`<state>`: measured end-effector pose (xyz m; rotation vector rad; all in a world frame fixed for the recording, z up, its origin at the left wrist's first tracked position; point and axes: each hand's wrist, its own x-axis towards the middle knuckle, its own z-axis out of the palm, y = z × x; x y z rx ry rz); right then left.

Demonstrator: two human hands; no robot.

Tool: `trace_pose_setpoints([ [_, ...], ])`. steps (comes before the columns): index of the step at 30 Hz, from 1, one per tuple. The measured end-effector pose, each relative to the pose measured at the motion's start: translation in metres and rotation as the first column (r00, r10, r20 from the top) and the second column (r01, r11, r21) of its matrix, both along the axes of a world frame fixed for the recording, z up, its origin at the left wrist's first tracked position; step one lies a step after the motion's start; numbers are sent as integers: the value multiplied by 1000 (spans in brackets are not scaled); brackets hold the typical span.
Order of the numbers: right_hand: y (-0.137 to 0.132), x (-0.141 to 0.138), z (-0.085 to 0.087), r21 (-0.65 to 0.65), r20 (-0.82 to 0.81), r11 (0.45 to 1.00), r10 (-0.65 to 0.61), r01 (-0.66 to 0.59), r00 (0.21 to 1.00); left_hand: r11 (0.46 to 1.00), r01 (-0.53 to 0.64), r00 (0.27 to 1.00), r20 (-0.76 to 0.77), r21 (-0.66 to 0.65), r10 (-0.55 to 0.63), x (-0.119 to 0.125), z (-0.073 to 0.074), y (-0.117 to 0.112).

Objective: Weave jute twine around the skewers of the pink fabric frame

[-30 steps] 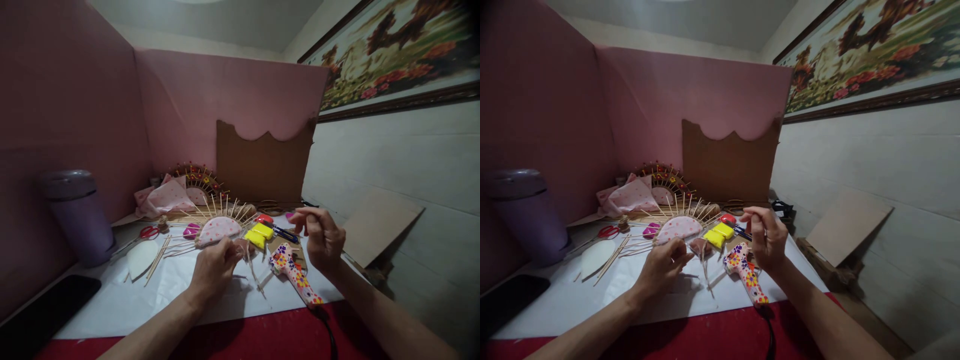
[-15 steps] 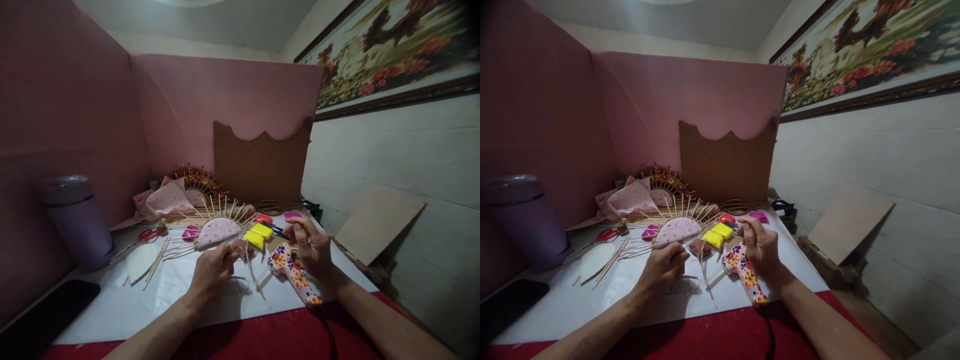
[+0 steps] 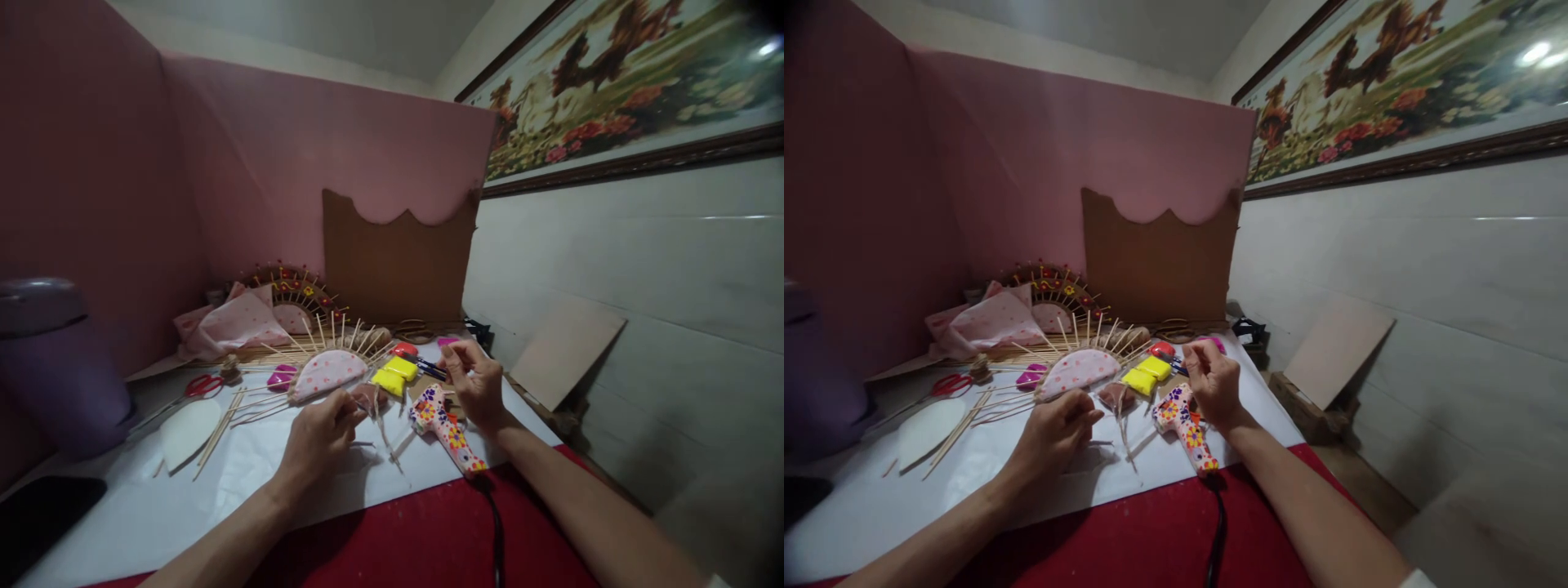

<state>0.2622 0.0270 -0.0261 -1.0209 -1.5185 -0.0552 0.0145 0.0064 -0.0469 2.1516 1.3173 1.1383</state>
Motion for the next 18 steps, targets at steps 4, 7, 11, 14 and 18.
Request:
trace_pose_setpoints([
  [4, 1, 1, 0, -27, 18, 999, -26, 27, 999, 1000, -4, 999, -35, 23, 5, -1, -2, 2],
  [7, 0, 2, 1, -17, 19, 999, -28, 28, 999, 1000, 0, 999, -52, 16, 1, 0, -1, 1],
  [11, 1, 2, 3, -25, -55, 1000, -13, 12, 998, 999, -3, 996, -88, 42, 7, 2, 3, -2],
  [14, 2, 2, 3, -46, -100, 999, -7, 2, 995, 997, -6, 992, -122, 73, 15, 1, 4, -4],
  [18, 3, 2, 2, -50, -138, 999, 13, -20, 990, 995, 25, 992, -127, 100, -12, 0, 3, -4],
])
